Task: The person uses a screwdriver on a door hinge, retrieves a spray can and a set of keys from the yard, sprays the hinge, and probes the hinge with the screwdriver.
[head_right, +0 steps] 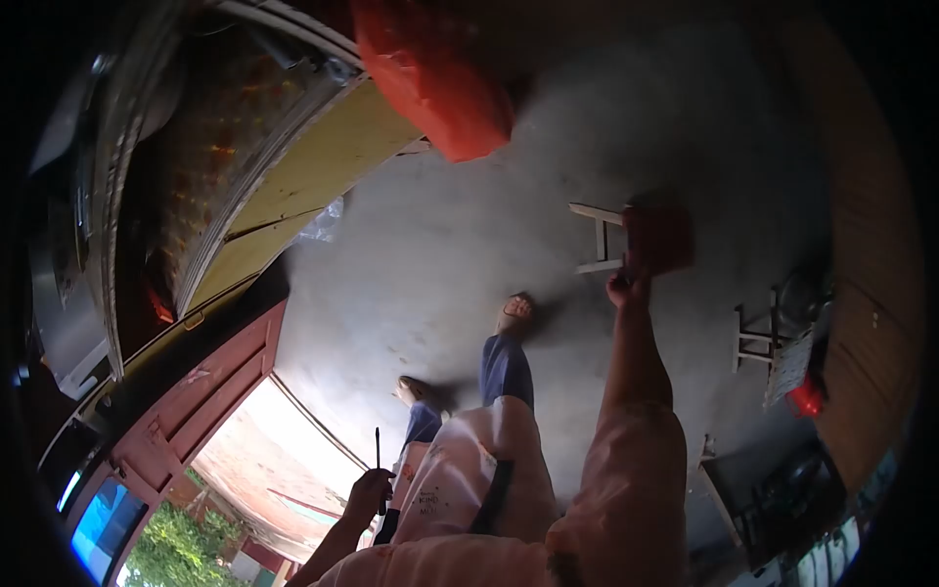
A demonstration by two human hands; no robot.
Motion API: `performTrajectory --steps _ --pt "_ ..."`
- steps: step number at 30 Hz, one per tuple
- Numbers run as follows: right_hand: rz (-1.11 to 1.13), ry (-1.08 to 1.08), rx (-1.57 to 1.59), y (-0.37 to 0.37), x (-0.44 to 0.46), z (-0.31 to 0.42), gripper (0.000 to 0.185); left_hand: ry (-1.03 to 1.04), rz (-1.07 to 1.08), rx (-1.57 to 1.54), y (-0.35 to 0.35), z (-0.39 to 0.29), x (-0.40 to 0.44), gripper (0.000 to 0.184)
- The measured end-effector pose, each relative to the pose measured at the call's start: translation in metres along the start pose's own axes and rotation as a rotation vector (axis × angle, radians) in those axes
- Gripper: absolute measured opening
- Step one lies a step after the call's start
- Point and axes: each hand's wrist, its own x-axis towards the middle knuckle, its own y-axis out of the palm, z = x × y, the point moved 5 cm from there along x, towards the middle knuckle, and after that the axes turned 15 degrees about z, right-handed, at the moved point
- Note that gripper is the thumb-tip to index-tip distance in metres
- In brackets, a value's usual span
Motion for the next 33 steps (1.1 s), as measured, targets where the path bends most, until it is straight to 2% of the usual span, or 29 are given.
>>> performTrajectory --steps 1,2,4,5,6,7,9,11,12,14,15,16,17,19,22,25,26,29,30,33 --pt "-0.036 0.023 -0.029 0.003 -0.005 0.02 0.029 -0.03 -0.027 -0.095 0.0 -0.001 -0.004 0.024" --pt "-0.18 0.069 -0.113 0.014 -0.02 0.037 0.031 -0.023 -0.035 -0.184 -0.002 0.001 -0.009 0.024" --pt "-0.133 0.152 -0.341 0.025 -0.045 0.048 0.03 0.047 -0.06 -0.189 -0.01 0.01 -0.018 0.024" --pt "-0.224 0.214 -0.412 0.023 -0.053 0.043 0.03 0.08 -0.076 -0.193 -0.015 0.017 -0.024 0.024" --pt "-0.318 0.272 -0.488 0.021 -0.063 0.032 0.031 0.137 -0.072 0.015 -0.023 0.033 -0.029 0.022" --pt "-0.276 0.231 -0.689 0.023 -0.073 0.014 0.037 0.091 -0.109 -0.126 -0.03 0.049 -0.035 0.022" --pt "-0.395 0.243 -1.106 0.034 -0.099 -0.04 0.055 0.003 -0.172 -0.421 -0.039 0.083 -0.05 0.024" --pt "-0.382 0.19 -1.415 0.079 -0.156 -0.12 0.071 -0.001 -0.233 -0.539 -0.05 0.125 -0.075 0.026" --pt "-0.274 0.145 -1.644 0.102 -0.186 -0.157 0.075 0.014 -0.27 -0.611 -0.051 0.149 -0.089 0.026" --pt "0.032 0.082 -2.188 0.099 -0.181 -0.217 0.082 0.052 -0.328 -0.744 -0.052 0.207 -0.111 0.025" --pt "-0.027 0.228 -2.332 0.163 -0.257 -0.265 0.086 0.082 -0.36 -0.779 -0.05 0.242 -0.117 0.025" --pt "0.052 0.161 -2.438 0.151 -0.249 -0.292 0.089 0.079 -0.372 -0.81 -0.047 0.276 -0.125 0.026" --pt "0.106 0.141 -2.488 0.156 -0.262 -0.327 0.09 0.077 -0.389 -0.845 -0.049 0.307 -0.134 0.026" --pt "0.387 0.079 -2.613 0.187 -0.31 -0.4 0.087 0.0 -0.387 -0.958 -0.046 0.37 -0.154 0.027" --pt "0.615 0.083 -2.82 0.212 -0.375 -0.514 0.081 0.017 -0.504 -1.224 -0.022 0.495 -0.157 0.027" --pt "0.913 0.021 -2.805 0.216 -0.42 -0.627 0.074 -0.024 -0.555 -1.556 -0.005 0.579 -0.182 0.023" --pt "1.015 -0.002 -2.807 0.203 -0.407 -0.661 0.067 -0.026 -0.606 -1.662 0.004 0.605 -0.191 0.024" --pt "1.026 -0.017 -2.845 0.203 -0.442 -0.768 0.065 -0.012 -0.725 -1.938 0.027 0.659 -0.208 0.024" --pt "1.022 0.037 -2.886 0.211 -0.483 -0.806 0.063 -0.01 -0.747 -1.988 0.032 0.666 -0.214 0.023" --pt "0.851 0.279 -2.831 0.202 -0.533 -0.903 0.061 -0.03 -0.791 -2.103 0.04 0.676 -0.234 0.021"
